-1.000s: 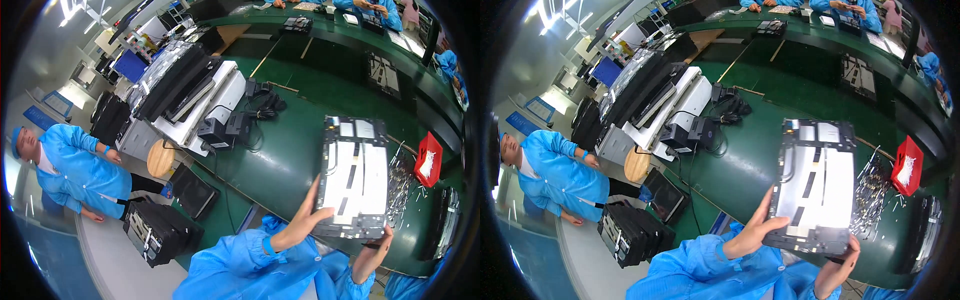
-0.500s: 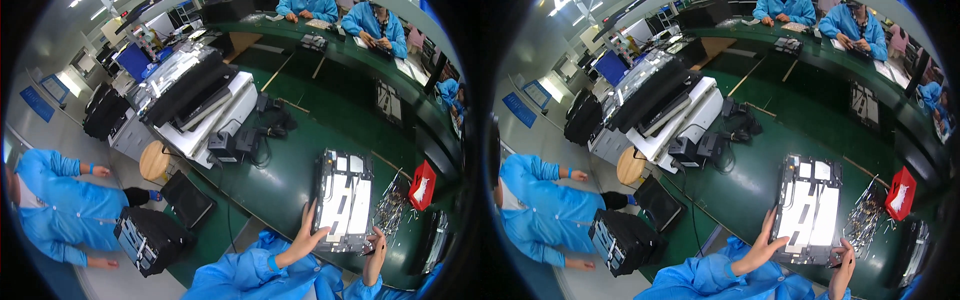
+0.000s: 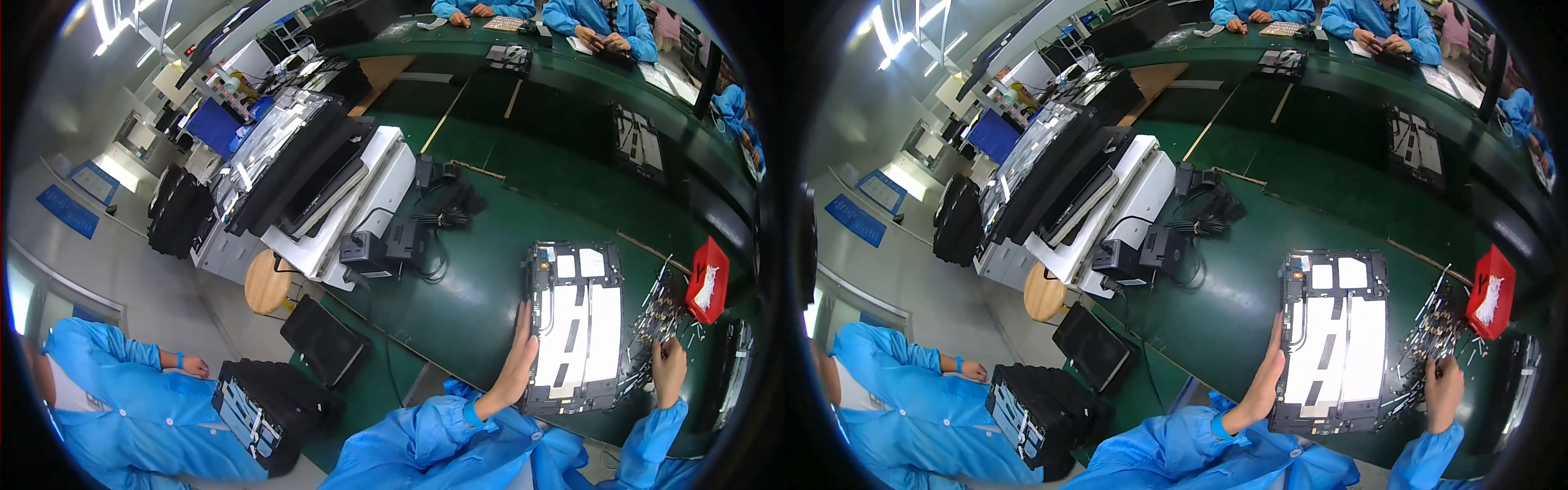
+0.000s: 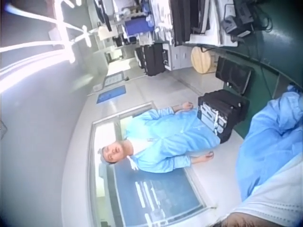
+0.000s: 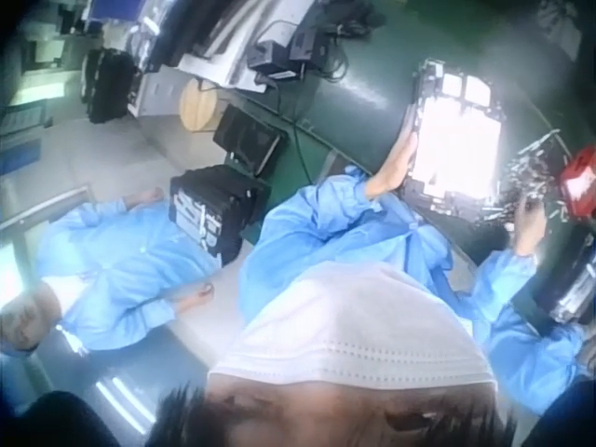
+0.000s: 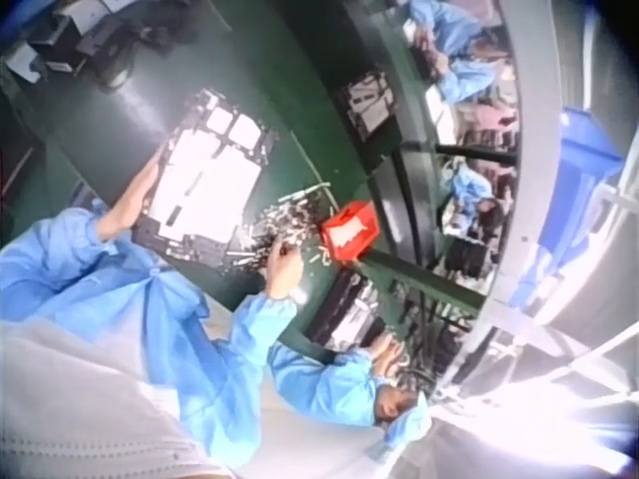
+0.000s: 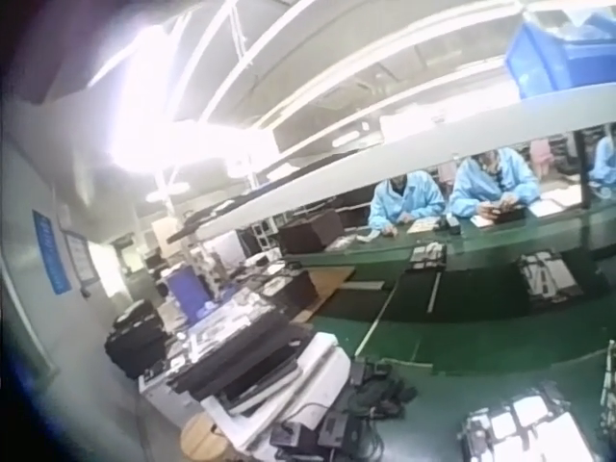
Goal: The person assembles components of a tablet device by connecting ribbon cables to the tablet chassis and applying adhesive tape to secure electronic components. This is done using tweezers and a precision pick.
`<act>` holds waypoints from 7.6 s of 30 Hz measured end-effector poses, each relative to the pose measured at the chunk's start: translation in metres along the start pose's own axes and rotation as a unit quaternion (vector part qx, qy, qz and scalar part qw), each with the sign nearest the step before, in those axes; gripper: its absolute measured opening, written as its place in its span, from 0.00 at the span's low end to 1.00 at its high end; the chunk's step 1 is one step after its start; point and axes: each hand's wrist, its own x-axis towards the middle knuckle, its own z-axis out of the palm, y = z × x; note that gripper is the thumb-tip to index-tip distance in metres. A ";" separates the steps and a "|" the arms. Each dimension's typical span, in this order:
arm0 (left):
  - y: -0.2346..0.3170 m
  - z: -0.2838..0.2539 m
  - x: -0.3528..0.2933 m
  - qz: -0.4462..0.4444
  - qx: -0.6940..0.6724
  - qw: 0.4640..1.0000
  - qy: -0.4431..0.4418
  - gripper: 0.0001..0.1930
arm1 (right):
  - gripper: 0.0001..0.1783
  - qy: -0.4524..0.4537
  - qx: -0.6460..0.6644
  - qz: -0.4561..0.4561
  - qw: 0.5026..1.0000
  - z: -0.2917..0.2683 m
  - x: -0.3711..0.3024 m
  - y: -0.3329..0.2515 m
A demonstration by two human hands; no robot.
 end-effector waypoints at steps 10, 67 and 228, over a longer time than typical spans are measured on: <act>-0.003 0.012 -0.012 -0.001 -0.008 1.000 0.015 0.34 | 0.12 -0.080 0.135 0.016 0.988 0.009 0.019 0.071; 0.066 -0.019 -0.076 -0.245 -0.211 0.943 -0.085 0.28 | 0.06 -0.228 0.395 -0.152 0.877 -0.034 -0.059 -0.166; 0.039 -0.024 0.050 0.231 0.335 0.906 -0.114 0.06 | 0.17 -0.085 0.176 -0.421 0.886 -0.009 -0.074 -0.164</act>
